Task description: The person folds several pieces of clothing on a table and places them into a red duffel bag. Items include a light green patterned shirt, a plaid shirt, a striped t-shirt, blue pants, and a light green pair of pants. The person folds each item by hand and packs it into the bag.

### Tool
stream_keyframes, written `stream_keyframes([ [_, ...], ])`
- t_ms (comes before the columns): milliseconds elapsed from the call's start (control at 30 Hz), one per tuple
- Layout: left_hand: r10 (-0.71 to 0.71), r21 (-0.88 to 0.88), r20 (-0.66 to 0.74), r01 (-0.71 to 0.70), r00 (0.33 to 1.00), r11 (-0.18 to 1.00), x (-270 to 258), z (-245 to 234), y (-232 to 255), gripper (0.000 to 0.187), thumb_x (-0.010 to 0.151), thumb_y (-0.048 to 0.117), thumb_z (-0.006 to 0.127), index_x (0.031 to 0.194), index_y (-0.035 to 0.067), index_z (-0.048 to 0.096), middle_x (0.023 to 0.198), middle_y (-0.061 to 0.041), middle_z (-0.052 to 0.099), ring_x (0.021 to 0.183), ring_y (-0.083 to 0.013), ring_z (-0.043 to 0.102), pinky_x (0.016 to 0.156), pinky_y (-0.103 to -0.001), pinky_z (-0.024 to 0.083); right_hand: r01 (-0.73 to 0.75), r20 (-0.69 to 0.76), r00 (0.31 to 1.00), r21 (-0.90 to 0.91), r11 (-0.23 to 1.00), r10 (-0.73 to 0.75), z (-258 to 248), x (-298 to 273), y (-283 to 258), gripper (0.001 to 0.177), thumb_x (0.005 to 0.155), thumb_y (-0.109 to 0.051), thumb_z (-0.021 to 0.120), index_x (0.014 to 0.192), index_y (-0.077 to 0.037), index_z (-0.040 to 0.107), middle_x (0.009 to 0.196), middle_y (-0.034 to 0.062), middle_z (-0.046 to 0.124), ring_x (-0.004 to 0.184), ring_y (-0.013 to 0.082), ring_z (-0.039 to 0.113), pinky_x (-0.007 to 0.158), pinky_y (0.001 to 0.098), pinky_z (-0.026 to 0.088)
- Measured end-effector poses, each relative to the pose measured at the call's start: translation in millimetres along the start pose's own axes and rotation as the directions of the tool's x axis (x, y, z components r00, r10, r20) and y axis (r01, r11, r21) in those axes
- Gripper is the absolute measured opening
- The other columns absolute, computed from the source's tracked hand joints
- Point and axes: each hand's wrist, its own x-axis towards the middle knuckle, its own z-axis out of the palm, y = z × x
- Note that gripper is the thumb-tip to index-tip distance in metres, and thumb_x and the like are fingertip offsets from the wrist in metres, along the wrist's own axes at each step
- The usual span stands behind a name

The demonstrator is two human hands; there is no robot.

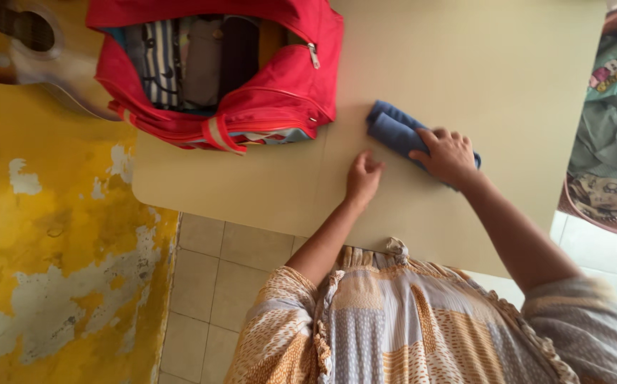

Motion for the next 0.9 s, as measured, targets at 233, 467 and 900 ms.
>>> stream_keyframes([
  [233, 0.423, -0.087, 0.141, -0.415, 0.895, 0.906, -17.4, -85.9, 102.8, 0.037, 0.094, 0.021, 0.072, 0.127, 0.006, 0.066, 0.105, -0.011, 0.069, 0.09, -0.0232, 0.071, 0.08, -0.034, 0.059, -0.324, 0.276, 0.94, 0.906, 0.273, 0.2, 10.3, -7.8, -37.0, 0.056, 0.1, -0.039, 0.065, 0.145, -0.007, 0.053, 0.118, 0.0169, 0.067, 0.099, 0.0266, 0.07, 0.083, 0.0475, 0.056],
  [467, 0.824, 0.318, 0.079, -0.798, 0.561, 0.512, -2.7, -303.2, 215.3, 0.022, 0.098, 0.017, 0.073, 0.118, 0.007, 0.07, 0.108, -0.009, 0.07, 0.102, -0.0308, 0.064, 0.095, -0.044, 0.049, -0.308, 0.264, 0.951, 0.863, -0.401, -0.163, -117.0, -11.9, -123.2, 0.059, 0.105, -0.04, 0.058, 0.142, 0.005, 0.053, 0.113, 0.023, 0.072, 0.096, 0.0318, 0.074, 0.083, 0.0469, 0.062],
  [900, 0.421, 0.679, 0.507, -0.649, 0.752, 0.342, 25.6, -427.9, 182.4, 0.06, 0.088, 0.067, 0.065, 0.097, 0.008, 0.072, 0.087, -0.011, 0.071, 0.088, -0.0291, 0.065, 0.095, -0.048, 0.041, -0.529, 0.557, 0.831, 0.795, 0.296, -0.009, -172.8, 168.6, -382.1, 0.053, 0.095, -0.046, 0.065, 0.132, -0.007, 0.067, 0.112, 0.0129, 0.076, 0.088, 0.0179, 0.072, 0.078, 0.0335, 0.059],
])
